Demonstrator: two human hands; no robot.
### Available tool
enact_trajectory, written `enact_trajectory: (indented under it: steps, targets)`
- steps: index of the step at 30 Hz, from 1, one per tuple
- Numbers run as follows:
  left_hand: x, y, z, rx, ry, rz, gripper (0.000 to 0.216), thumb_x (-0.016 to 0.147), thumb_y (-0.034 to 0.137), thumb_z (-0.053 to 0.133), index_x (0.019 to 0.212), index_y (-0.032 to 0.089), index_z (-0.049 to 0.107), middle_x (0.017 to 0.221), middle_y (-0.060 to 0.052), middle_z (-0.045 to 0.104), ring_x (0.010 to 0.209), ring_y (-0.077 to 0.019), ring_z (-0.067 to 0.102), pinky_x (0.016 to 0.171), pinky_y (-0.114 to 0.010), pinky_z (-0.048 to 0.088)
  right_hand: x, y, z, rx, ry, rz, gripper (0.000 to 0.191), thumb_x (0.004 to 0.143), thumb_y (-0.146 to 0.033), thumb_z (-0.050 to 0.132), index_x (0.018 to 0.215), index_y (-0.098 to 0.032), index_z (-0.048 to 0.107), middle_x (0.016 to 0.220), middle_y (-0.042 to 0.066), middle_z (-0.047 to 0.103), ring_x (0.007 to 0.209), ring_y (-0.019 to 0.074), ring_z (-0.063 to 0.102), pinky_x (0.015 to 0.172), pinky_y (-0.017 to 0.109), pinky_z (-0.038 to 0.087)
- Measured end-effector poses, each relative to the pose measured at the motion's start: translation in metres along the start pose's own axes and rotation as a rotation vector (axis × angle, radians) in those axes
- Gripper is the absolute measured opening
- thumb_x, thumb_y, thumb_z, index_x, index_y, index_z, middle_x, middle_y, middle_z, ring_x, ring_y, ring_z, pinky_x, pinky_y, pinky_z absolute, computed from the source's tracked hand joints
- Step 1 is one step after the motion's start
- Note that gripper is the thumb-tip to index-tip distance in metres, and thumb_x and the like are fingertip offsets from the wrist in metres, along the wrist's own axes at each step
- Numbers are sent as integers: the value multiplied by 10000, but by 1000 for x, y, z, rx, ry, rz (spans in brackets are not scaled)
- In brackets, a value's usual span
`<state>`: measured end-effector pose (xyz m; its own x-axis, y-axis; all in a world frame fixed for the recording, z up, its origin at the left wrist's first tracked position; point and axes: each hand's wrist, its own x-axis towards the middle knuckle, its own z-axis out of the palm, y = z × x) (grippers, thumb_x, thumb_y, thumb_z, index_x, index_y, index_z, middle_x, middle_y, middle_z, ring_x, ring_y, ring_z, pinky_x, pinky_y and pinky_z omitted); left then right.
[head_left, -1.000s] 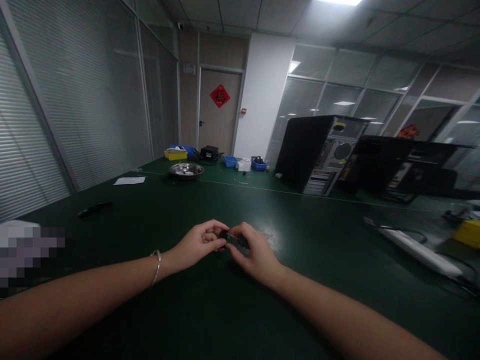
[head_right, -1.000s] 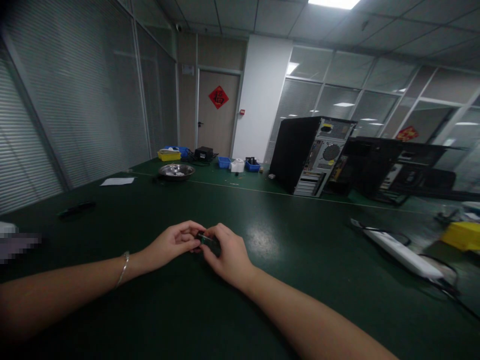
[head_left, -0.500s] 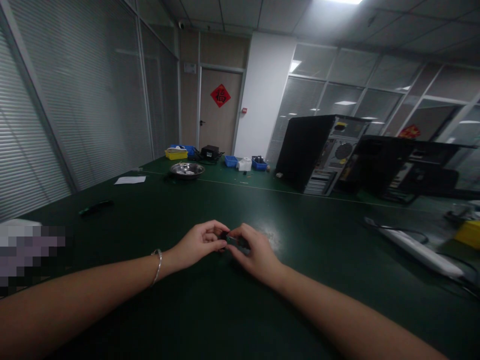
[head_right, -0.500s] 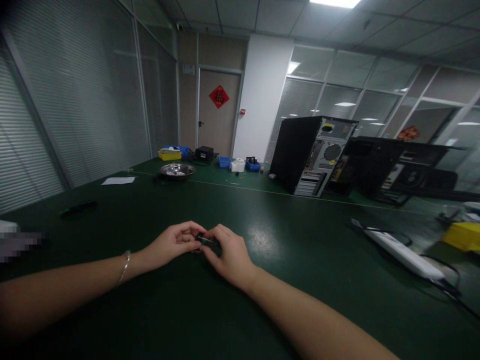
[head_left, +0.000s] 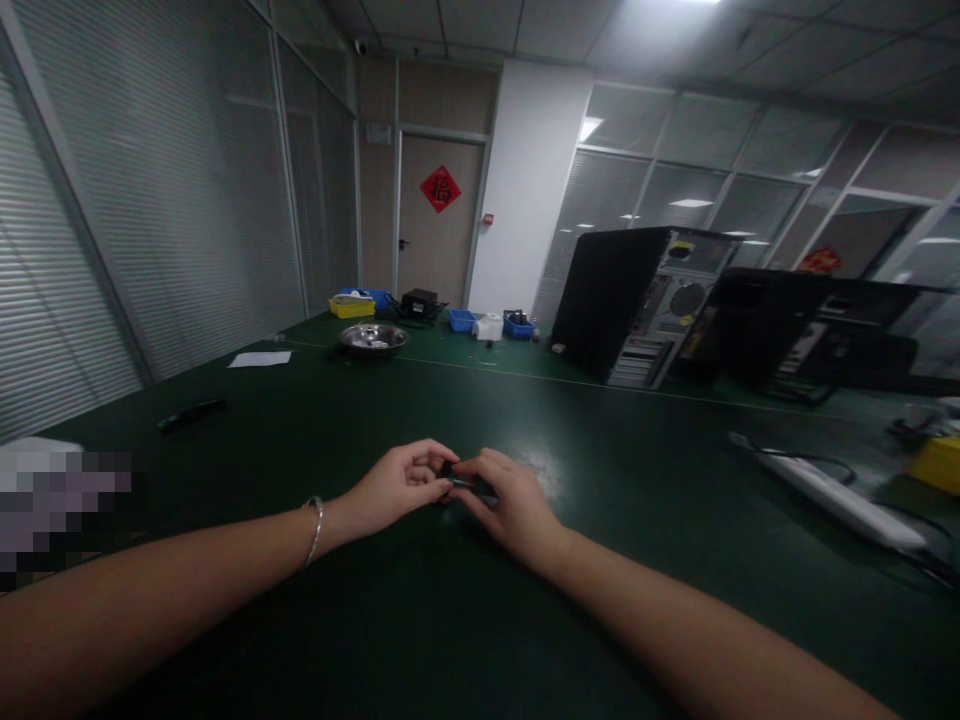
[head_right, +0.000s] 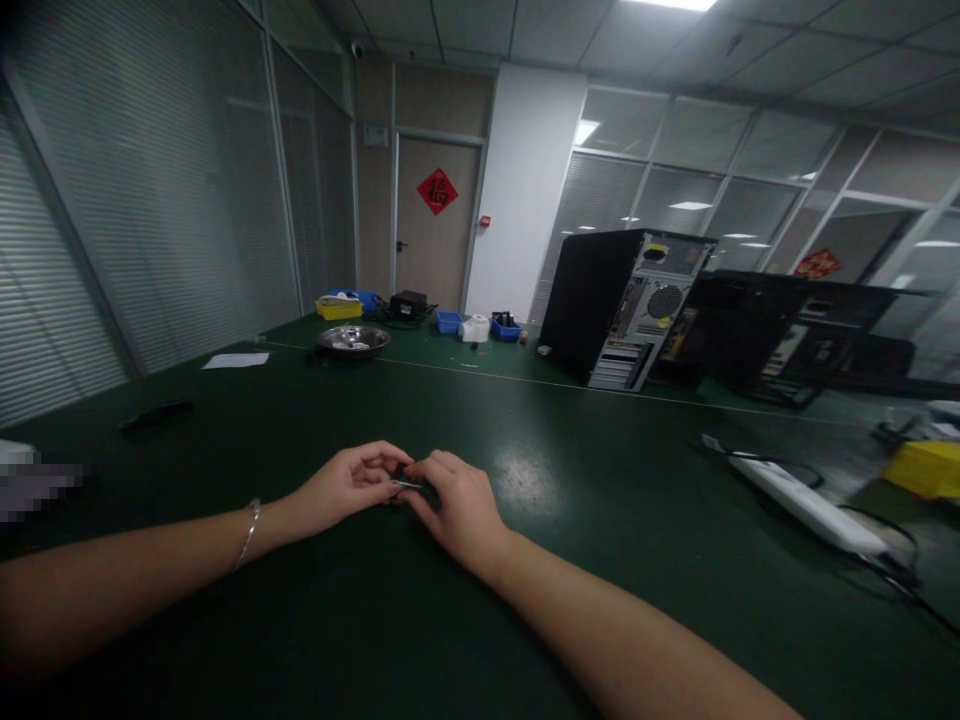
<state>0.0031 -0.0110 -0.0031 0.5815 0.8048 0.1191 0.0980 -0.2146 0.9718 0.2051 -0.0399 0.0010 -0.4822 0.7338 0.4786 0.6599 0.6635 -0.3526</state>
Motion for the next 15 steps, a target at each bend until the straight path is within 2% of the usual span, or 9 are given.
enact_trajectory:
  steps: [8, 15]
  targets:
    - [-1, 4, 3, 93, 35, 23, 274, 768, 175, 609, 1037, 154, 566, 907, -29, 611, 749, -125, 582, 709, -272, 495, 0, -1, -2, 35, -31, -12, 199, 890, -270, 563, 1075, -222, 619, 925, 40, 612, 832, 160, 579, 700, 257, 440]
    - [0, -4, 0, 114, 68, 32, 271, 759, 182, 614, 1023, 147, 563, 866, -22, 606, 729, -128, 578, 693, -278, 490, 3, 4, 2, 143, 51, 72, 138, 892, -253, 556, 988, -206, 643, 851, 33, 616, 770, 149, 582, 668, 253, 438]
